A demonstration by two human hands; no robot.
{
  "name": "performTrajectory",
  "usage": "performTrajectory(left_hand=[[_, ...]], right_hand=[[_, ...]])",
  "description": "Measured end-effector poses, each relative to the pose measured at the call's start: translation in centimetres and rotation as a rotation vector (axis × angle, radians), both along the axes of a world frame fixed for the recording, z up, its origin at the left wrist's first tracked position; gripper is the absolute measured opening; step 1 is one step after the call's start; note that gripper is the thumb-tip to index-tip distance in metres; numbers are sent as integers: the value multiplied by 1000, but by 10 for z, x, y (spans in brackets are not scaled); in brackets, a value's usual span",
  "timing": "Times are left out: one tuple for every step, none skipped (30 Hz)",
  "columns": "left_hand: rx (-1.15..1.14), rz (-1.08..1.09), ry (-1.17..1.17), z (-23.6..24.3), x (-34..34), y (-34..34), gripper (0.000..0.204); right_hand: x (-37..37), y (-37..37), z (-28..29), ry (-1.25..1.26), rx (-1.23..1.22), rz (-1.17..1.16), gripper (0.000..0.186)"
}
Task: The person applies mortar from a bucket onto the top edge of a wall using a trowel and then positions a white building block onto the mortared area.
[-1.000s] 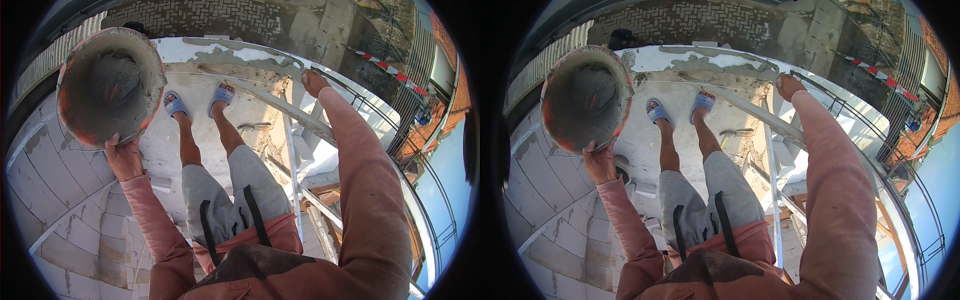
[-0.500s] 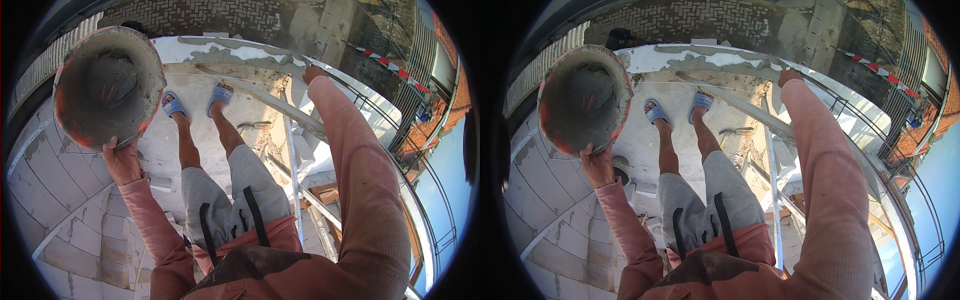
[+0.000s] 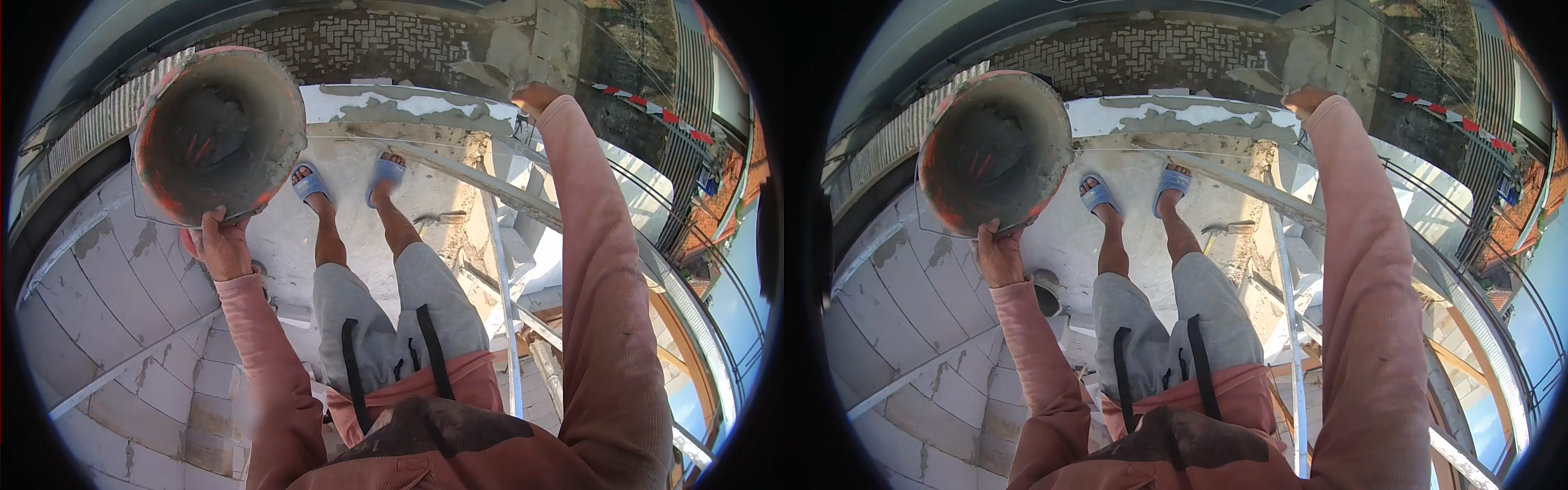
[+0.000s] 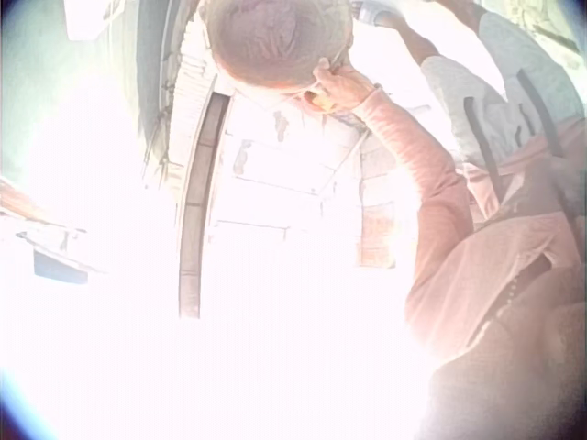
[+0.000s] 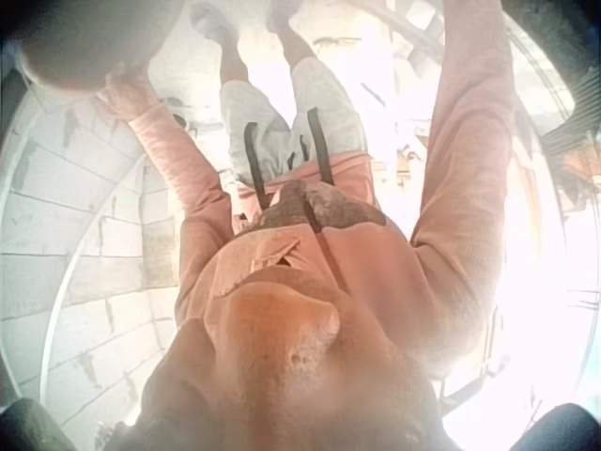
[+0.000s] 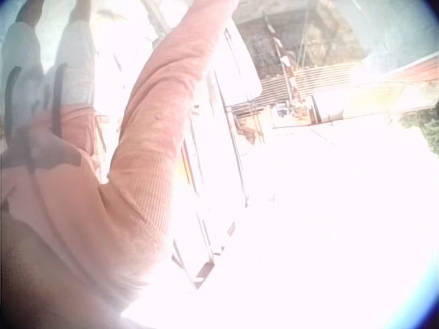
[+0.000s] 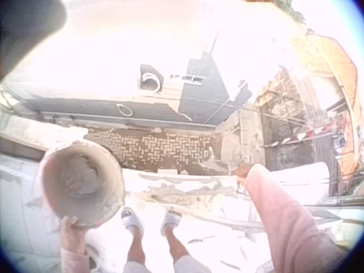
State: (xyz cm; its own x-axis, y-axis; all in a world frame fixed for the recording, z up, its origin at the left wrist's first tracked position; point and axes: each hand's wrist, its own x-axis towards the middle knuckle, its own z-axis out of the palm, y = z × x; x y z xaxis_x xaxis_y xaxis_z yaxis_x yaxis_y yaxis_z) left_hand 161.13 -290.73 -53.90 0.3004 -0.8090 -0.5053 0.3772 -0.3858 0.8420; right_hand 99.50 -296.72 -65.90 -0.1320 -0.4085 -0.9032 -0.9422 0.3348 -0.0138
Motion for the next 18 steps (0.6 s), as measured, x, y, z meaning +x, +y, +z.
performTrajectory(left_hand=[[10,4,8,3,-4,-6,44],[23,6,15,6,-7,-11,44],[12,-4,8,11,-2,-16,44],[2,2,39,16,5,-19,43],[-5,4,76,19,13,-23,42],[-9,-13,85,18,21,-26,42],[3,-11,140,15,32,-28,47],[18,-9,192,13,44,-29,52],[26,-26,183,16,56,-30,52],[43,-42,189,19,64,-32,51],[58,-57,189,23,74,-33,51],[57,-72,176,27,87,-34,51],[74,-102,160,30,99,-33,50],[93,-132,149,31,109,-32,50],[95,-149,147,32,120,-31,50],[105,-163,117,33,129,-29,50],[118,-179,91,35,137,-27,50],[128,-196,87,38,145,-24,50]], right_hand=[[11,4,18,-146,-90,-125,38],[22,11,37,-291,-181,-250,35],[51,9,66,-299,-193,-258,35],[85,7,104,-369,-153,-536,34],[110,14,132,-433,-109,-817,34],[122,29,150,-425,-121,-832,34],[136,44,161,-527,-128,-945,34],[152,62,170,-632,-134,-1058,35],[172,84,178,-618,-139,-1147,37],[190,108,190,-592,-148,-1236,38],[208,131,203,-653,-87,-1303,38],[227,152,211,-728,-25,-1367,37],[245,174,216,-709,39,-1412,36],[262,197,216,-685,103,-1458,35],[280,218,210,-683,149,-1475,33],[297,238,195,-680,197,-1492,32],[315,256,175,-734,222,-1546,31],[339,257,158,-669,209,-1536,30]])
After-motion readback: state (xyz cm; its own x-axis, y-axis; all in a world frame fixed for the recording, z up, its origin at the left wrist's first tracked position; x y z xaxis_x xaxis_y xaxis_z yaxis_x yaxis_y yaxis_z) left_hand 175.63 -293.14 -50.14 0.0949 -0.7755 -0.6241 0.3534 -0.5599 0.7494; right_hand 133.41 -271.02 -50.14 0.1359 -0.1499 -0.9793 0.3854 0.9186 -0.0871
